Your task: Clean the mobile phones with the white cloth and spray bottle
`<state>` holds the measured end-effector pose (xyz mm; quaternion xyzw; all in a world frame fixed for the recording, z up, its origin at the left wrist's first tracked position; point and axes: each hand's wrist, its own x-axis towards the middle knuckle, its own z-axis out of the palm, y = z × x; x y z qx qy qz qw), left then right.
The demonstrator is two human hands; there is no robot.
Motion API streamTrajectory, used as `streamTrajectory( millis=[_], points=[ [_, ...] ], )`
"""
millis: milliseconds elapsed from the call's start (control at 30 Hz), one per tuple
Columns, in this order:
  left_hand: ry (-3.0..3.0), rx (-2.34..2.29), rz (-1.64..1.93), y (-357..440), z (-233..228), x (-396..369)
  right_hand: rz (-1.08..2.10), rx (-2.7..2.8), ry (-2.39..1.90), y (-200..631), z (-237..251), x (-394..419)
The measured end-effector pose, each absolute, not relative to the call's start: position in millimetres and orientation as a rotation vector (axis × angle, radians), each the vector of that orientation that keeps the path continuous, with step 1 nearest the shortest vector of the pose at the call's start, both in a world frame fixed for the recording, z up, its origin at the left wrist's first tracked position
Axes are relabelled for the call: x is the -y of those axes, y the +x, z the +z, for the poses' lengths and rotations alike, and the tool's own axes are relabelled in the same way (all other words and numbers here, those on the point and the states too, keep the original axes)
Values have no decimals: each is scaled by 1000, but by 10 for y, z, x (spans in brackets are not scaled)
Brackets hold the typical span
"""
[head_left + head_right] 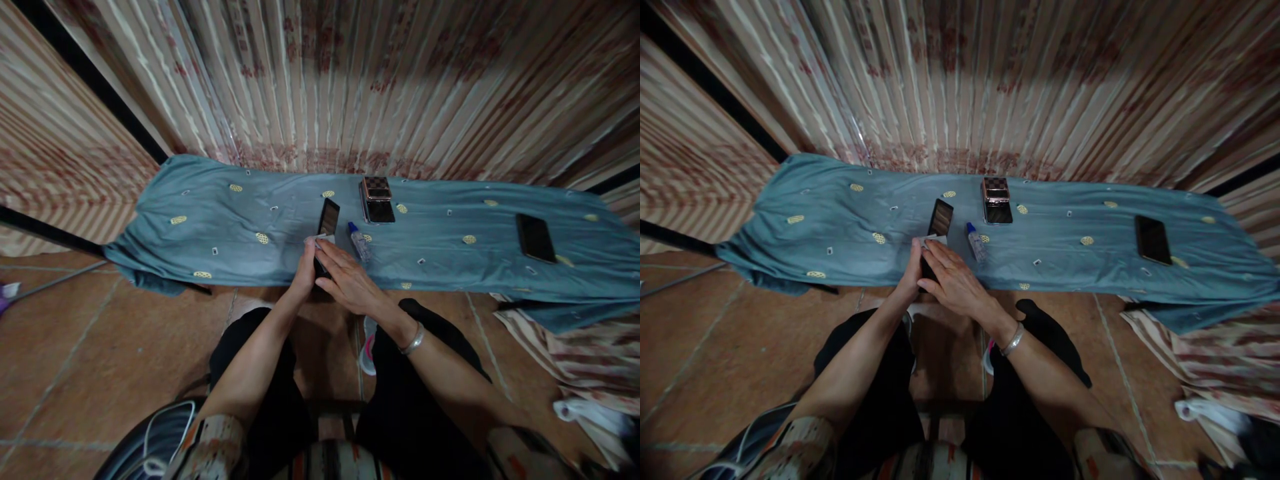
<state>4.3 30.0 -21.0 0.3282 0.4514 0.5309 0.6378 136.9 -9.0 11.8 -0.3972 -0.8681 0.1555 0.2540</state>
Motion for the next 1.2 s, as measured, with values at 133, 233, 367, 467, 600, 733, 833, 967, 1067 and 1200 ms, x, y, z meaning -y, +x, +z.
streamTrajectory(
  millis=[133,233,367,467,600,733,833,967,1067,1200],
  points=[
    [603,-1079,1252,40,-131,-364,429,2372,-1026,1322,128,158],
    [531,-1044,1206,20,-6,-363,446,2383,-995,1282,128,212],
    [501,-1005,1102,-41,113,-310,446,2389,-959,1222,109,278],
    [523,-1006,1118,-92,149,-278,425,2390,-939,1183,88,314],
    [483,-1020,1153,-131,183,-284,372,2399,-916,1145,64,345],
    [438,-1027,1256,-158,213,-324,310,2441,-887,1124,25,360],
    [397,-982,1287,-187,217,-347,287,2464,-880,1112,-8,358],
    [334,-927,1235,-239,216,-361,251,2453,-892,1099,-45,349],
    [300,-910,1236,-280,227,-373,232,2430,-924,1096,-81,343],
    [272,-873,1247,-324,220,-391,278,2359,-996,1096,-127,352]
  ],
)
